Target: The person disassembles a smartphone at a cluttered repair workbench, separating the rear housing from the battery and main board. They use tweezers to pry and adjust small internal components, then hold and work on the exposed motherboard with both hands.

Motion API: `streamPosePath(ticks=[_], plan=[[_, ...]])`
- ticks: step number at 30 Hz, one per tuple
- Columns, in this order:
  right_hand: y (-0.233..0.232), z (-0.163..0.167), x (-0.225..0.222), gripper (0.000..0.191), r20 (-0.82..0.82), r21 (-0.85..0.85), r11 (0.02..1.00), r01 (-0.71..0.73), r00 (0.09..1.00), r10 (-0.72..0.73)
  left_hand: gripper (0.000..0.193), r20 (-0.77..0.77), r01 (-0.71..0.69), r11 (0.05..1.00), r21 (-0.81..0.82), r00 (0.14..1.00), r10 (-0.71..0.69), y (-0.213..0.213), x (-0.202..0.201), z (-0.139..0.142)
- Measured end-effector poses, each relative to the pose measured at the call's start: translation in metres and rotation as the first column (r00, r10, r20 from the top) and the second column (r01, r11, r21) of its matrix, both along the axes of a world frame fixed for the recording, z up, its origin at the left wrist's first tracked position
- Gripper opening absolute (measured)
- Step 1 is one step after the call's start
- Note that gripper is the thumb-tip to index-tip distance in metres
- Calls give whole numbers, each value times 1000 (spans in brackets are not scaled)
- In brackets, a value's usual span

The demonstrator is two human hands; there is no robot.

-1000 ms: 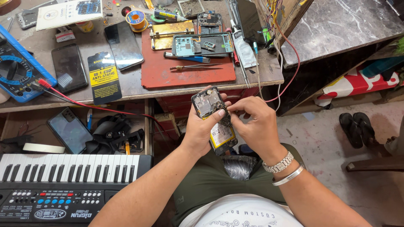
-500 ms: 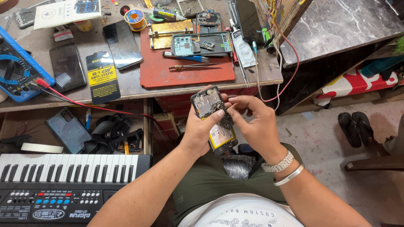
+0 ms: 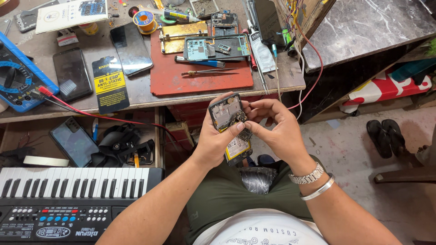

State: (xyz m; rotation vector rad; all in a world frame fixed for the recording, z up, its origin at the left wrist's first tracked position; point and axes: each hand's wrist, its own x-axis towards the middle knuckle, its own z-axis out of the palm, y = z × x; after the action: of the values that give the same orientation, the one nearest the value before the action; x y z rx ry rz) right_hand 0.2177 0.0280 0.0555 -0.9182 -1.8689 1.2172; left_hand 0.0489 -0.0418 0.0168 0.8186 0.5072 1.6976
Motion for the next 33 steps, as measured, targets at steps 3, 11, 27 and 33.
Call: streamPosePath(ticks=[3, 11, 27, 33], plan=[[-1, 1, 2, 41, -11, 2, 1000, -27, 1000, 27, 66, -28, 2, 1000, 18, 1000, -1, 0, -2, 1], [3, -7, 9, 35, -161, -120, 990, -69, 986, 49, 64, -37, 27, 999, 19, 999, -26, -1, -3, 3], [15, 11, 14, 40, -165, -364, 915, -176, 979, 122, 66, -13, 50, 998, -31, 999, -50, -1, -2, 4], [18, 12, 16, 43, -115, -370, 912, -177, 983, 144, 66, 4, 63, 997, -39, 998, -63, -1, -1, 4]])
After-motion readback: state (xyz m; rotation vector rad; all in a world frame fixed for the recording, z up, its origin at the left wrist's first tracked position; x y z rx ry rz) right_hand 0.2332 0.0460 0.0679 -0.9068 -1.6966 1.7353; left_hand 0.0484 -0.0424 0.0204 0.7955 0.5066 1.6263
